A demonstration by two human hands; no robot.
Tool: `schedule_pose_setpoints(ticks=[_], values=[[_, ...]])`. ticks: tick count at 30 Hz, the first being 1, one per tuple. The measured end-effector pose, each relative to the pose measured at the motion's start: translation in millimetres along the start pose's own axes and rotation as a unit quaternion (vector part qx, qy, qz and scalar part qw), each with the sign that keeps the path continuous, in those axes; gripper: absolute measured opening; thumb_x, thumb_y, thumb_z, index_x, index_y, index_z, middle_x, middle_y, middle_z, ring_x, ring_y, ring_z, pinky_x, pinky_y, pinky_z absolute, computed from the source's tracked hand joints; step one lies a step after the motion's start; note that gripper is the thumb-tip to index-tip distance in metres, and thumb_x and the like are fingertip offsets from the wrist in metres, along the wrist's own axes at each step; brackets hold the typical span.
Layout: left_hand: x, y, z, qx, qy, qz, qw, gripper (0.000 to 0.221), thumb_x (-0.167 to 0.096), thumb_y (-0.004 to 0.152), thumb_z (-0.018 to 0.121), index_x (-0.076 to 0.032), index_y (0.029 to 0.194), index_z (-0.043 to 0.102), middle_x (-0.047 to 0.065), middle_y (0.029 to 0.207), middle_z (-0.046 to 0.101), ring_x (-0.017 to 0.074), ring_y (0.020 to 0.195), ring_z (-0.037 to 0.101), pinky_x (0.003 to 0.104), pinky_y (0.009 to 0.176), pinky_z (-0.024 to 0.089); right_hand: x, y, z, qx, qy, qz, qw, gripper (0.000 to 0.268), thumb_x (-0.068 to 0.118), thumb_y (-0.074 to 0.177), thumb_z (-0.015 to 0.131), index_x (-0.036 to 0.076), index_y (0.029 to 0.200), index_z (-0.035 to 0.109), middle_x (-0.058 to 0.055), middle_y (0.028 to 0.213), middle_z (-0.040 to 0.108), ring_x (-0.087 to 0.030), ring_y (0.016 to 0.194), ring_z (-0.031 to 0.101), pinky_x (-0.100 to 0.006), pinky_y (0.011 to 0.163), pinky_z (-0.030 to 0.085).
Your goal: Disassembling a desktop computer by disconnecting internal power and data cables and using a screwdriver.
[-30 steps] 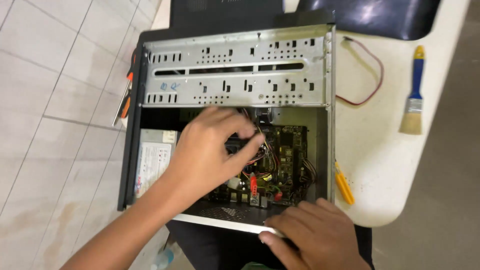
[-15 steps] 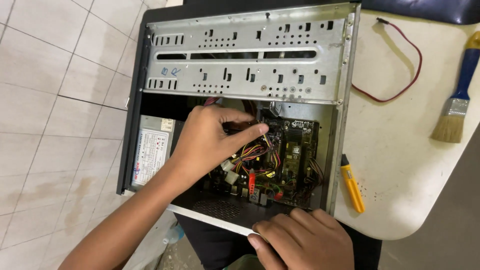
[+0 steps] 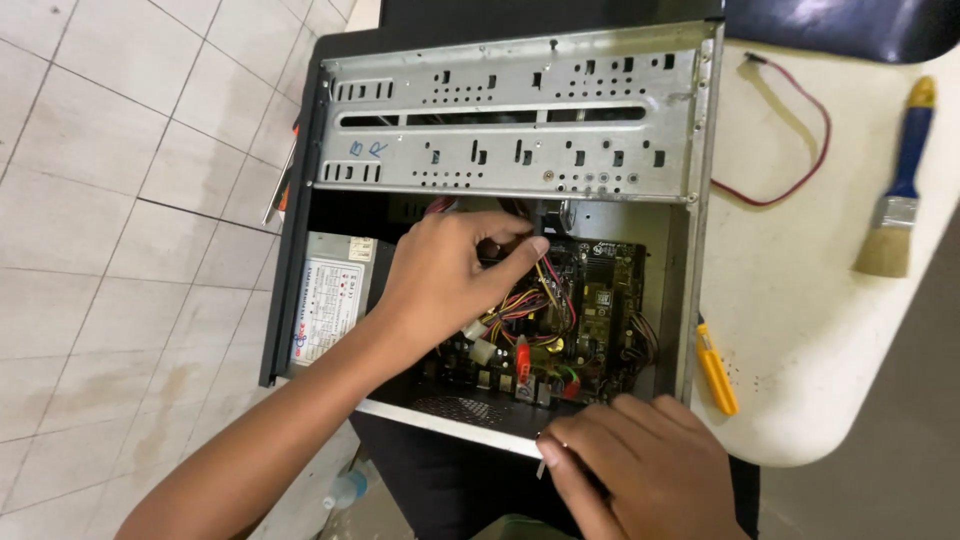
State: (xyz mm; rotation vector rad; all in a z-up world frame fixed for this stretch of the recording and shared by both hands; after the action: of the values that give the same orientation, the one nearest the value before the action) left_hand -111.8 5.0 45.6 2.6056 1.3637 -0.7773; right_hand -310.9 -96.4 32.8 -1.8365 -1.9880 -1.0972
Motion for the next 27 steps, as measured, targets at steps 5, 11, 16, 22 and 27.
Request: schedule_pose_setpoints(ticks=[5,11,16,22,27], values=[[7,-10,-30,0.172,0.01,-0.017,0.985,0.056,-0.065,0.095,0.045,-0.016,0.077,0.067,-0.001,0.055,0.05,0.0141,0.052,0.051,0.03,0.055,0.035,7,-4,3,0.001,-0.006,0.012,1.0,0.02,0.031,0.096,0.061,0.019,0.085,0.073,0.006,0.073,0.072,-0.019,0.061,0.061,-0.036,0.057,0.038],[26,-29,-34,0.311,0.059,0.111,0.942,0.089,-0.065,0.071,0.071,-0.012,0.143,0.059,0.015,0.156,0.048,0.0302,0.148,0.039,0.055,0.117,0.033,15,-7,6,0.028,-0.044,0.063,0.997,0.021,0.034,0.095,0.063,0.02,0.089,0.077,0.009,0.074,0.075,-0.015,0.065,0.064,-0.037,0.062,0.042],[31,-36,-34,0.32,0.092,0.112,0.936,0.084,-0.04,0.068,0.083,-0.017,0.145,0.057,-0.001,0.121,0.071,0.0197,0.092,0.068,0.037,0.067,0.051,13,-10,11,0.037,-0.068,0.076,0.994,0.024,0.037,0.095,0.064,0.02,0.092,0.079,0.007,0.072,0.076,-0.015,0.06,0.065,-0.037,0.058,0.044],[38,-36,-48,0.256,0.067,0.131,0.956,0.049,-0.028,0.079,0.073,-0.01,0.125,0.068,0.006,0.08,0.066,0.0231,0.074,0.063,0.039,0.058,0.045,17,-7,13,0.004,-0.073,0.08,0.994,0.023,0.036,0.093,0.066,0.018,0.091,0.079,0.006,0.077,0.078,-0.015,0.059,0.064,-0.036,0.057,0.044],[43,-27,-58,0.318,-0.052,0.08,0.943,0.016,-0.01,0.092,0.061,-0.01,0.108,0.063,0.002,0.075,0.06,0.0135,0.063,0.059,0.031,0.054,0.038,19,-4,13,-0.007,-0.079,0.081,0.994,0.022,0.035,0.092,0.067,0.016,0.088,0.079,0.005,0.07,0.075,-0.015,0.057,0.063,-0.035,0.055,0.043]])
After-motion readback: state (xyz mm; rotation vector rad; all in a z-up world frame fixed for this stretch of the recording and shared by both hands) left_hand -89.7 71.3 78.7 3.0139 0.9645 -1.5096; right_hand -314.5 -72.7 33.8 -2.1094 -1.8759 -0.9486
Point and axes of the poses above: each hand's wrist, its own y-axis towards the middle knuckle, its own z-axis out of the palm, x = y × z, the point moved 3 cm from there along y, towards the middle knuckle
